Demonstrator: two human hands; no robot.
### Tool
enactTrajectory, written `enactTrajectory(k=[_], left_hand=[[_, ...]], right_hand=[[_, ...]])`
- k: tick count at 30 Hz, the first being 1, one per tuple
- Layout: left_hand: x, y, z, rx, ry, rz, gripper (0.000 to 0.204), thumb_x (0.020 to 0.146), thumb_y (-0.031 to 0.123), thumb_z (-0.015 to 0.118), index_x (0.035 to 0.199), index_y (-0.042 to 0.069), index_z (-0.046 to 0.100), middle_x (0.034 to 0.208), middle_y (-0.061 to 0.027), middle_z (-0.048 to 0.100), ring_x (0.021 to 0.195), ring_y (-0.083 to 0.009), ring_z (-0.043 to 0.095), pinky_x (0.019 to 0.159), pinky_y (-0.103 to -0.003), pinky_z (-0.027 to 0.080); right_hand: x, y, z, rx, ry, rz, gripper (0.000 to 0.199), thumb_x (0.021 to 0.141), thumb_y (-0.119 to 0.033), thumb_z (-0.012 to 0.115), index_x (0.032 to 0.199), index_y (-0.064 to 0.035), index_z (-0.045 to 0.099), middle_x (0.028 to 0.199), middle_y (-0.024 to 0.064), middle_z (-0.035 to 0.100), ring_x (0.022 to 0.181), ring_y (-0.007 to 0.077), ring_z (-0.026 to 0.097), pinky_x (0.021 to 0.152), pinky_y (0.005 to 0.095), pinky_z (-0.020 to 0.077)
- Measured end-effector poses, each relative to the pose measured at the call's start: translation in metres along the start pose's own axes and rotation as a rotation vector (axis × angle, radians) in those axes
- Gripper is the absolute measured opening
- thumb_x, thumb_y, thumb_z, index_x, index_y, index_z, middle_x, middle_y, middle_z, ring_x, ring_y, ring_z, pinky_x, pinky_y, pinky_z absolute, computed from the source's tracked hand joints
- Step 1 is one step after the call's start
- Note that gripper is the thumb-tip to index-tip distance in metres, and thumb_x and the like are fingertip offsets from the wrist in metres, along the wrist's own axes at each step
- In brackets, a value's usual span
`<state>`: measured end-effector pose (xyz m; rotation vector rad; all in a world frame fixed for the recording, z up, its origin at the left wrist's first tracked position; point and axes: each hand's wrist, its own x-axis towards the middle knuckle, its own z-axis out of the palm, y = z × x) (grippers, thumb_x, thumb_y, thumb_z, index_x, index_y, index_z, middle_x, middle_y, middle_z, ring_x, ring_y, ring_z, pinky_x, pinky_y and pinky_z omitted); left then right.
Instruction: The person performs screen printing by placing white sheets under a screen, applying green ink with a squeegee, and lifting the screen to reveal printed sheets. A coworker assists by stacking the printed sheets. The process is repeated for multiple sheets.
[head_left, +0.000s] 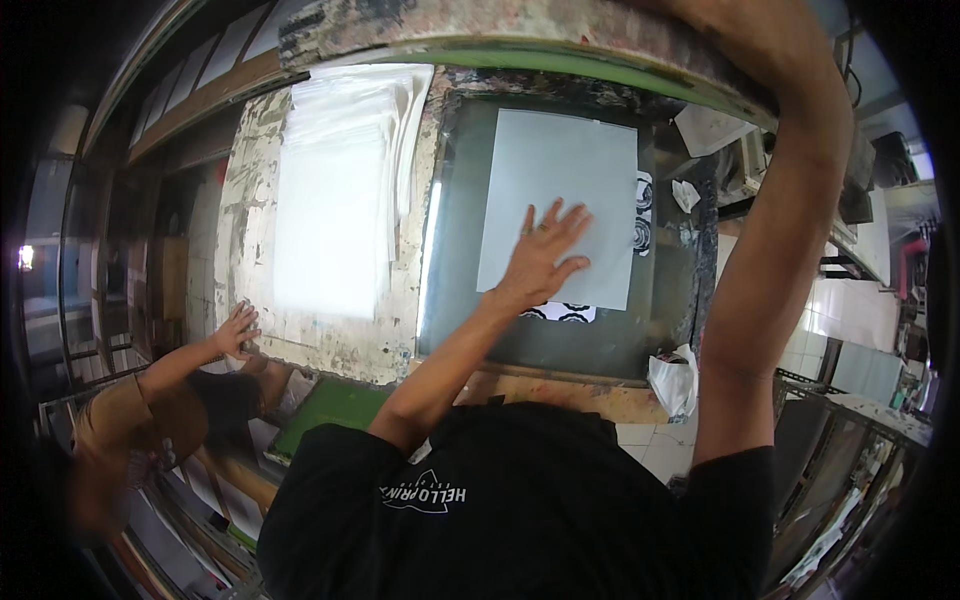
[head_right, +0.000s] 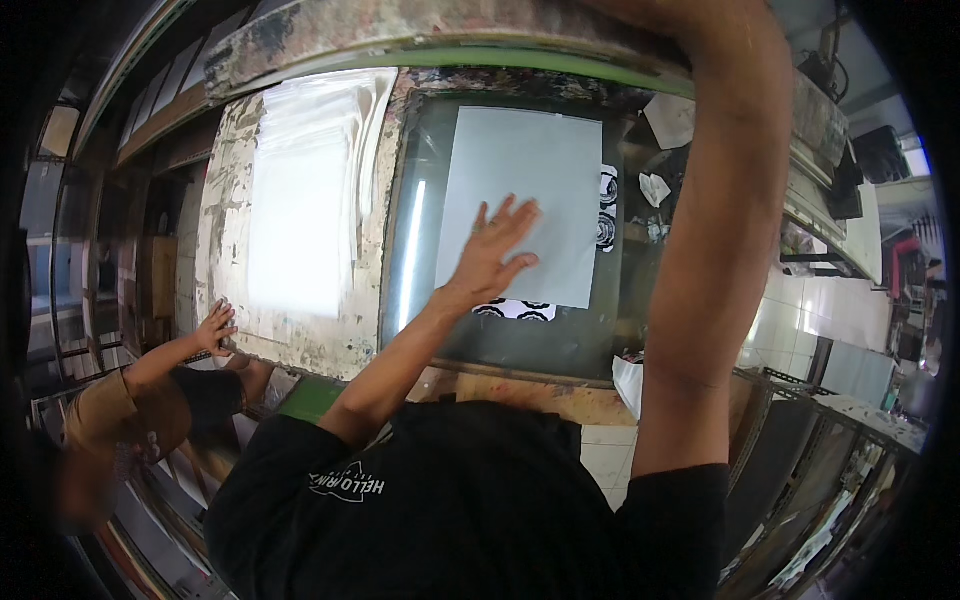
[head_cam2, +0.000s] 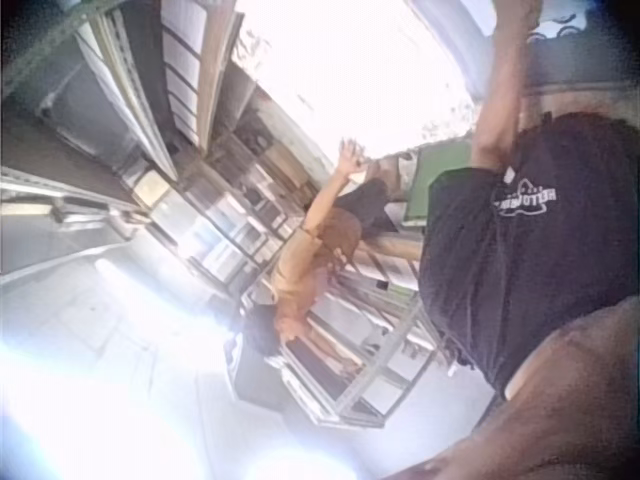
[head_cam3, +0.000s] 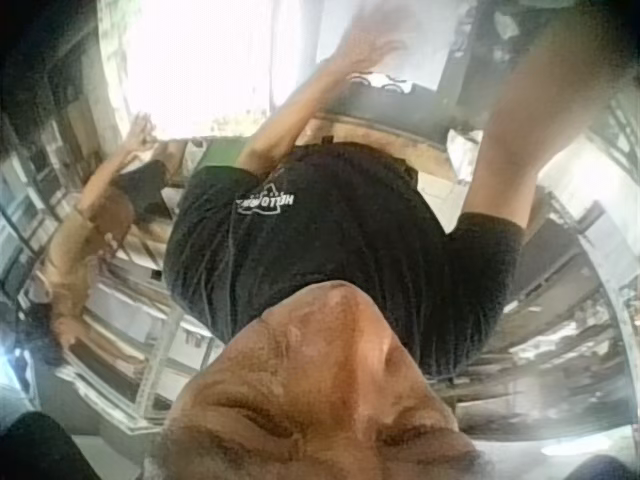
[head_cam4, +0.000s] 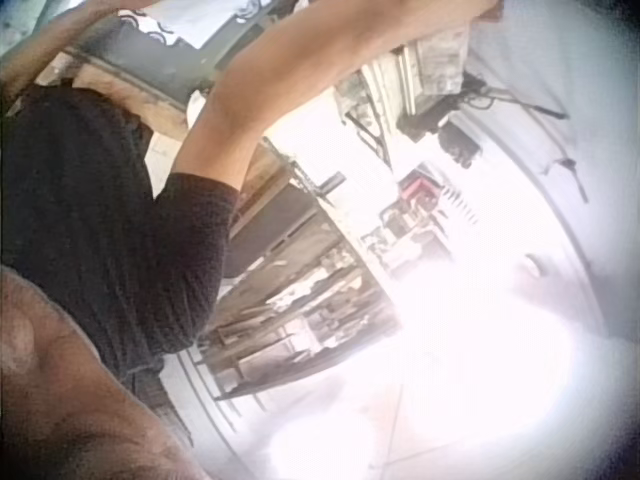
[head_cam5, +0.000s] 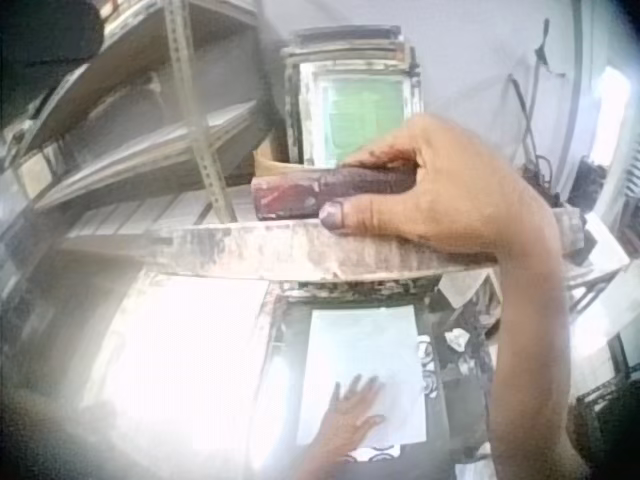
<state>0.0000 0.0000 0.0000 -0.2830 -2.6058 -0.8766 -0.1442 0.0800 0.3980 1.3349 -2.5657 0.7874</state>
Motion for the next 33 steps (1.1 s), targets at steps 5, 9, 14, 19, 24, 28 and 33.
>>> enactTrajectory(k=[5, 9, 14, 19, 24, 28, 33], left_hand=[[-0.003, 0.027, -0.102, -0.729, 0.739, -0.258, 0.112, 0.080, 0.050, 0.083, 0.161, -0.002, 0.024, 0.127, -0.0164, 0.063, 0.117, -0.0255, 0.061, 0.106, -0.043, 0.044], [-0.044, 0.035, -0.147, -0.909, 0.880, -0.326, 0.122, 0.069, 0.039, 0.095, 0.158, -0.006, 0.025, 0.125, -0.0116, 0.062, 0.107, -0.0202, 0.064, 0.091, -0.033, 0.053], [-0.137, 0.035, -0.128, -0.948, 0.655, -0.731, 0.107, 0.060, 0.011, 0.099, 0.149, -0.008, 0.043, 0.133, -0.0109, 0.060, 0.111, -0.0193, 0.063, 0.093, -0.032, 0.053], [-0.193, 0.001, -0.081, -0.459, 0.490, -0.658, 0.102, 0.055, 0.017, 0.099, 0.143, -0.006, 0.052, 0.141, -0.0166, 0.056, 0.125, -0.0288, 0.056, 0.106, -0.042, 0.045], [-0.201, -0.006, -0.072, 0.009, 0.375, -0.621, 0.088, 0.052, 0.026, 0.096, 0.128, -0.004, 0.064, 0.146, -0.0244, 0.050, 0.134, -0.0415, 0.045, 0.111, -0.049, 0.036], [-0.204, -0.005, -0.071, 0.053, 0.375, -0.633, 0.082, 0.053, 0.021, 0.094, 0.126, -0.003, 0.065, 0.150, -0.0257, 0.045, 0.135, -0.0445, 0.042, 0.111, -0.051, 0.035], [-0.207, -0.006, -0.073, 0.016, 0.339, -0.654, 0.085, 0.056, 0.020, 0.094, 0.133, 0.000, 0.064, 0.153, -0.0263, 0.041, 0.136, -0.0437, 0.040, 0.111, -0.051, 0.036]], right_hand=[[-0.046, 0.021, 0.025, -0.180, 0.026, -0.085, 0.060, 0.080, -0.043, 0.084, 0.129, -0.0119, 0.071, 0.113, 0.0175, 0.076, 0.106, 0.0316, 0.074, 0.099, 0.0380, 0.0550], [-0.119, 0.014, 0.076, -0.023, 0.128, -0.212, 0.049, 0.074, -0.028, 0.084, 0.122, -0.0191, 0.075, 0.092, 0.0097, 0.072, 0.076, 0.0270, 0.068, 0.069, 0.0355, 0.0532], [-0.187, -0.001, 0.140, 0.084, 0.025, -0.010, 0.049, 0.076, -0.010, 0.078, 0.124, -0.0176, 0.075, 0.084, 0.0091, 0.068, 0.069, 0.0284, 0.062, 0.067, 0.0396, 0.0516], [-0.226, 0.032, 0.226, 0.249, -0.266, 0.191, 0.055, 0.077, -0.013, 0.078, 0.132, -0.0182, 0.069, 0.086, 0.0081, 0.064, 0.075, 0.0274, 0.061, 0.074, 0.0387, 0.0493], [-0.258, 0.045, 0.277, -0.067, -0.351, 0.128, 0.079, 0.069, -0.019, 0.085, 0.143, -0.0193, 0.057, 0.102, 0.0072, 0.057, 0.101, 0.0260, 0.057, 0.098, 0.0492, 0.0348], [-0.234, 0.078, 0.300, -0.072, -0.279, 0.179, 0.084, 0.060, -0.017, 0.088, 0.139, -0.0180, 0.060, 0.110, 0.0070, 0.056, 0.112, 0.0271, 0.053, 0.098, 0.0526, 0.0322], [-0.157, 0.158, 0.324, -0.137, -0.073, 0.096, 0.080, 0.061, -0.016, 0.085, 0.137, -0.0199, 0.062, 0.112, 0.0059, 0.058, 0.111, 0.0272, 0.054, 0.098, 0.0525, 0.0324]])
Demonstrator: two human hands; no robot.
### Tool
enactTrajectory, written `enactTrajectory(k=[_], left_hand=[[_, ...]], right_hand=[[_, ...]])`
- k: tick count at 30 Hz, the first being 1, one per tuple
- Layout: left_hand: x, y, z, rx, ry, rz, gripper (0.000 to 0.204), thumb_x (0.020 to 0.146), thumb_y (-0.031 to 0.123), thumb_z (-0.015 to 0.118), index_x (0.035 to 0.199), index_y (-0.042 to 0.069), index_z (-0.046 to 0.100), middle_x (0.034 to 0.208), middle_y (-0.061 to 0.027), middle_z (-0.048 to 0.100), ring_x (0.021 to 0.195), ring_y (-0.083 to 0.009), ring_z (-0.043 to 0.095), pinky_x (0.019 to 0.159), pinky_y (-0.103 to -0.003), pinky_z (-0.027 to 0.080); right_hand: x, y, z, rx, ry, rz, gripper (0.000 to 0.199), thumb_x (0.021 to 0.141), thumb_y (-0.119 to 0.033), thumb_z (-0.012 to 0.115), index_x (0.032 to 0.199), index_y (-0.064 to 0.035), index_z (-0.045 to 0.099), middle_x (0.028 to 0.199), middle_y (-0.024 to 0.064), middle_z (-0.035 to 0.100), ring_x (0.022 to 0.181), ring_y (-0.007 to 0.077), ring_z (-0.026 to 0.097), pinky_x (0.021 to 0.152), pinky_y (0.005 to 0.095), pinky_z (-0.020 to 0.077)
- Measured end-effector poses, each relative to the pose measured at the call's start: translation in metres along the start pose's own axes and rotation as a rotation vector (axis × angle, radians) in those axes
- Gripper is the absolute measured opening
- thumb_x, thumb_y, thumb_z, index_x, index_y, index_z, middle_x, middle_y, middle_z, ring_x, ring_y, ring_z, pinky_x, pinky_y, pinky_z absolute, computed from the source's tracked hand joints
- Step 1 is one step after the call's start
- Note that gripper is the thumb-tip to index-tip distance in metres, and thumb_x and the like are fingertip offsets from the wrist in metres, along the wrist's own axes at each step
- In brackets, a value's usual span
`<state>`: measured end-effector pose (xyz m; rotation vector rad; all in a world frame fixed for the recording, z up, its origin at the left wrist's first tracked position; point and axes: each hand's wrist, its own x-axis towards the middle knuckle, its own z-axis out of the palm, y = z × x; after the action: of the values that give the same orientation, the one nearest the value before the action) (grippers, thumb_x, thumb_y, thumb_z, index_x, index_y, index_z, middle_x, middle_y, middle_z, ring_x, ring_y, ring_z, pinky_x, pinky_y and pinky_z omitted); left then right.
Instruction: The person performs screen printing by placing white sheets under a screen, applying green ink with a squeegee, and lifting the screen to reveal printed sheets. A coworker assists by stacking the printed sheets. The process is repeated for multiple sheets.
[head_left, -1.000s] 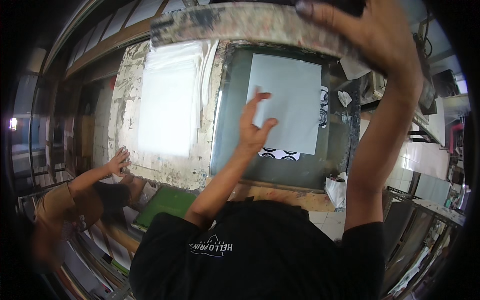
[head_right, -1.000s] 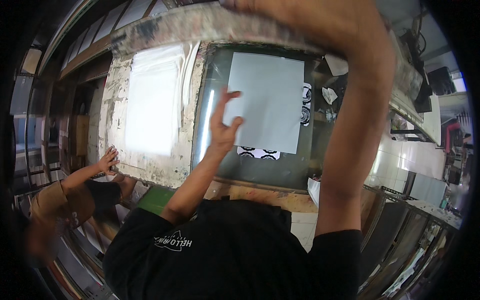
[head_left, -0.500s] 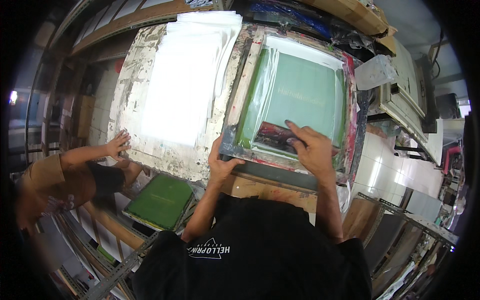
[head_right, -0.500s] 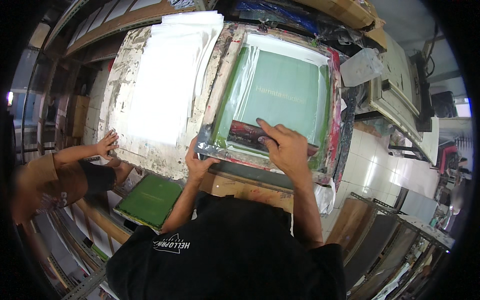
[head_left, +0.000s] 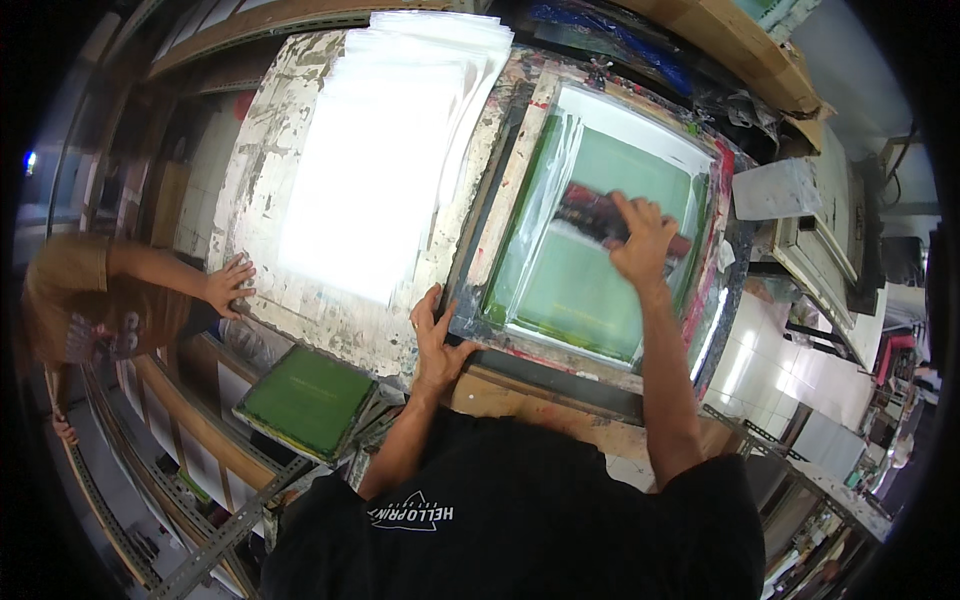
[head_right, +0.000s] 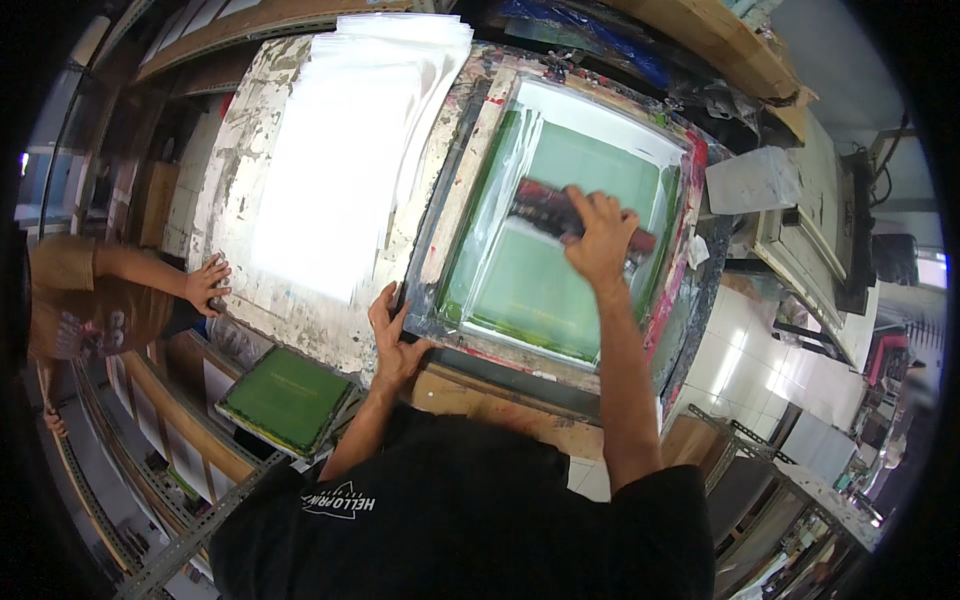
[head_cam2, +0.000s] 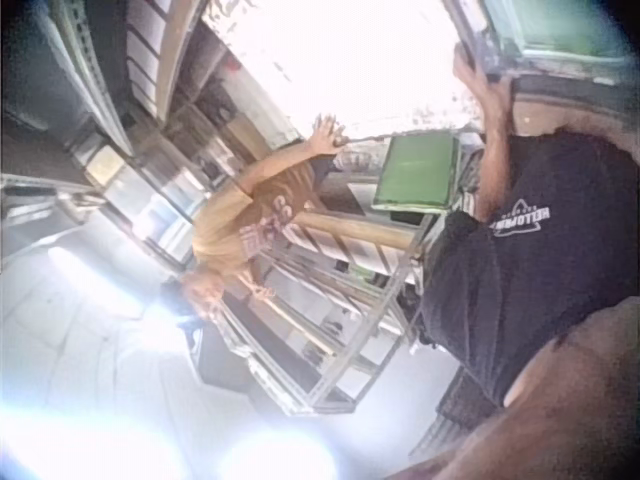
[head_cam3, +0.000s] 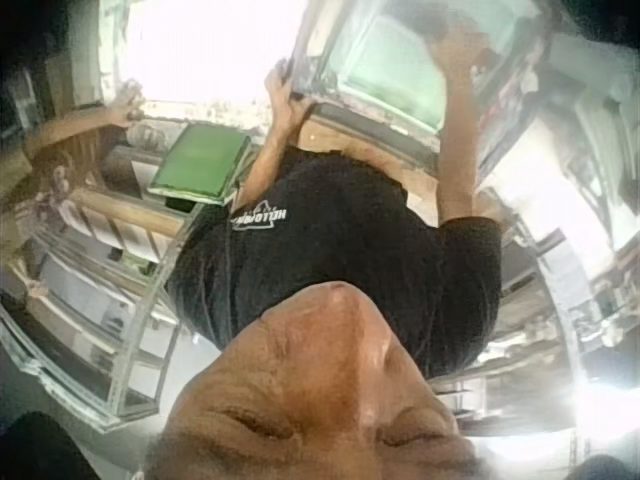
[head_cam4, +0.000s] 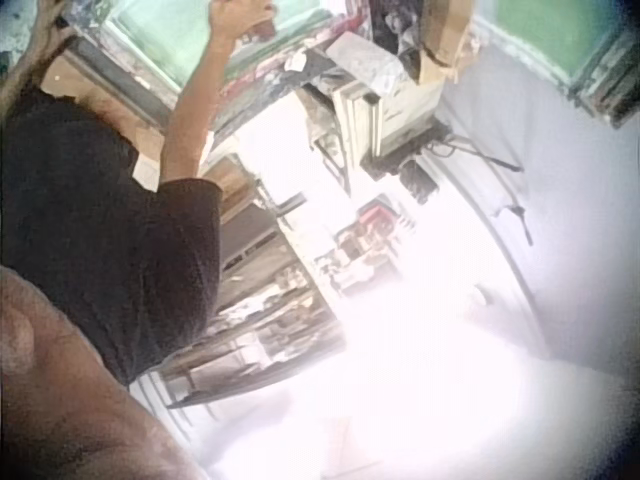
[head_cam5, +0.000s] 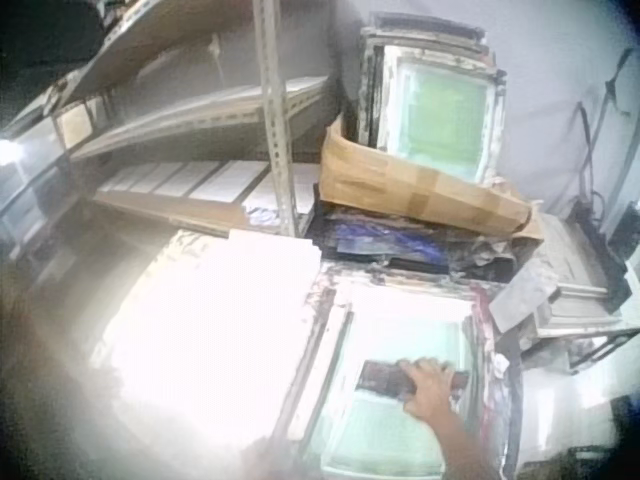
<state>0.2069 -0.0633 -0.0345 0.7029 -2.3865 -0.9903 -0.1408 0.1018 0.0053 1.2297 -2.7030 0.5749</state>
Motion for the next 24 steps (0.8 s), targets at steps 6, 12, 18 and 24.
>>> enactTrajectory(k=[6, 12, 18, 24], left_hand=[[-0.004, -0.003, -0.006, -0.016, -0.042, -0.040, 0.085, 0.061, 0.027, 0.093, 0.137, 0.002, 0.062, 0.152, -0.0266, 0.041, 0.136, -0.0436, 0.041, 0.111, -0.052, 0.038], [-0.002, 0.001, 0.002, -0.047, -0.007, -0.017, 0.084, 0.060, 0.024, 0.092, 0.136, 0.002, 0.062, 0.149, -0.0265, 0.045, 0.133, -0.0441, 0.045, 0.110, -0.052, 0.039], [0.001, 0.002, -0.003, -0.049, 0.001, 0.031, 0.087, 0.058, 0.022, 0.092, 0.136, 0.001, 0.062, 0.141, -0.0234, 0.053, 0.131, -0.0402, 0.046, 0.108, -0.049, 0.039], [-0.010, -0.008, 0.001, -0.129, -0.033, -0.024, 0.091, 0.060, 0.026, 0.095, 0.138, -0.004, 0.058, 0.129, -0.0173, 0.063, 0.121, -0.0340, 0.053, 0.105, -0.044, 0.039]], right_hand=[[0.105, 0.059, 0.016, -0.034, 0.056, -0.010, 0.082, 0.059, -0.017, 0.084, 0.138, -0.0212, 0.062, 0.115, 0.0041, 0.061, 0.114, 0.0266, 0.054, 0.099, 0.0540, 0.0319], [0.164, 0.098, 0.019, -0.079, 0.056, -0.041, 0.087, 0.059, -0.019, 0.086, 0.142, -0.0227, 0.061, 0.123, 0.0053, 0.064, 0.120, 0.0262, 0.056, 0.096, 0.0487, 0.0336], [0.190, 0.128, 0.012, 0.142, 0.004, -0.093, 0.066, 0.073, -0.019, 0.082, 0.137, -0.0248, 0.066, 0.124, 0.0109, 0.072, 0.118, 0.0308, 0.063, 0.094, 0.0508, 0.0442], [0.136, 0.093, 0.011, -0.038, 0.158, -0.245, 0.056, 0.079, -0.009, 0.071, 0.133, -0.0253, 0.068, 0.107, 0.0089, 0.074, 0.091, 0.0321, 0.069, 0.080, 0.0462, 0.0517]])
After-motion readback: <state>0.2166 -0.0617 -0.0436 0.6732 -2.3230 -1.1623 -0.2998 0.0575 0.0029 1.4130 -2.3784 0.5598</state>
